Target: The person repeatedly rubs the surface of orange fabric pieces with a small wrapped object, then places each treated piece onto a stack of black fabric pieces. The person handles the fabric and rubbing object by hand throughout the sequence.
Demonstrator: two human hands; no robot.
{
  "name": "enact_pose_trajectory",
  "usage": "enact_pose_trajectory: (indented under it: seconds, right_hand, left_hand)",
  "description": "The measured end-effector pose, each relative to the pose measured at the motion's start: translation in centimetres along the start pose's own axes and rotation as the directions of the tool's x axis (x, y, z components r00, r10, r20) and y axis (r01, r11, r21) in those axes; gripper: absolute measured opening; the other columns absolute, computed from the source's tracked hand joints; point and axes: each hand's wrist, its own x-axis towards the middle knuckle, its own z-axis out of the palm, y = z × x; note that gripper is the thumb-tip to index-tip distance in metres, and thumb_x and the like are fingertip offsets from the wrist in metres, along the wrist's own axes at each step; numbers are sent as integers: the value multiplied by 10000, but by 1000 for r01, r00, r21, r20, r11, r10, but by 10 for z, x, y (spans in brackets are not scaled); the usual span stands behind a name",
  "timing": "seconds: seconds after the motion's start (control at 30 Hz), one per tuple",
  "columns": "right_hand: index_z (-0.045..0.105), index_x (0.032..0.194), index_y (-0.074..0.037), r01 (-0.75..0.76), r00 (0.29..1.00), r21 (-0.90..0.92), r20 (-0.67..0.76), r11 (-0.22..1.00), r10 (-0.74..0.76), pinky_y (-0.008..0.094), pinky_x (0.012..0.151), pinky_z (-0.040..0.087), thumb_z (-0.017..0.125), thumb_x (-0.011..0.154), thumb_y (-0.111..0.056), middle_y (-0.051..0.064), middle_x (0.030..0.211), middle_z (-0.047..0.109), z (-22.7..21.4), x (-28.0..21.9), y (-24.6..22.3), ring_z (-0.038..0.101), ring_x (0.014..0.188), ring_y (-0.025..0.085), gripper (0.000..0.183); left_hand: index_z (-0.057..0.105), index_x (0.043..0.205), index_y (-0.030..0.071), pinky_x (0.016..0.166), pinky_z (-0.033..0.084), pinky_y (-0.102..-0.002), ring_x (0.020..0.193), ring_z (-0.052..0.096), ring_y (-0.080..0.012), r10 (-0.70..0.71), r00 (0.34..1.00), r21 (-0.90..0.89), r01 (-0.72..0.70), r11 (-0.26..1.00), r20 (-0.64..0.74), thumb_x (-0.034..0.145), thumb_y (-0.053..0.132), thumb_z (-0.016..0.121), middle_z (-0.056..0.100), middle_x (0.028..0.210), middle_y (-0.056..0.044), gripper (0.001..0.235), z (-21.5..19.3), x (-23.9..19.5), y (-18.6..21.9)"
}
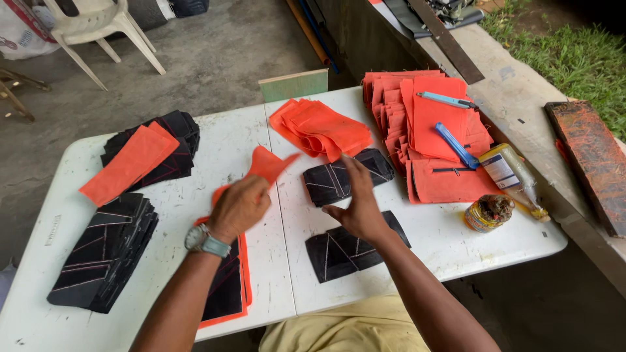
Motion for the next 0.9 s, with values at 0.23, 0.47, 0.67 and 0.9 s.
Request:
enact_pose_trajectory:
  seconds: [0.23,0.47,0.67,0.9]
  right_hand:
    - [715,1122,-129,108,980,-112,180,988,-87,435,1076,470,870,694,-48,135,1420,550,38,32,14,502,1328,371,462]
    - [766,1024,-86,34,980,-121,198,992,-10,392,894,552,814,788,-32,80,1061,765,-9,-3,44,699,1031,295,246]
    - [691,1173,-75,-356,934,222,112,908,339,298,805,578,718,837,6,22,987,772,-113,-32,27,712,899,111,346]
    - [741,1136,2,-375,924,270,190,887,333,282,805,551,764,887,-80,31,979,750,-140,-26,6,650,889,81,263]
  left_hand:
    - [635,983,18,773,533,-456,897,648,-371,82,984,-132,-62,989,155,840,108,664,645,944,-173,171,25,-37,2]
    - [652,1248,138,968,498,-493,1162,617,-342,-329,900,-8,346,938,288,1001,309,598,590,1298,-127,305,96,-14,-73]
    - [613,1317,147,907,543,-466,1141,622,-375,-409,892,117,393,912,191,797,147,781,515,1409,-106,547,102,18,-74]
    - [680,1256,104,917,572,-436,1096,674,-347,-387,913,220,354,909,132,858,-71,683,490,1532,-106,435,67,19,-45]
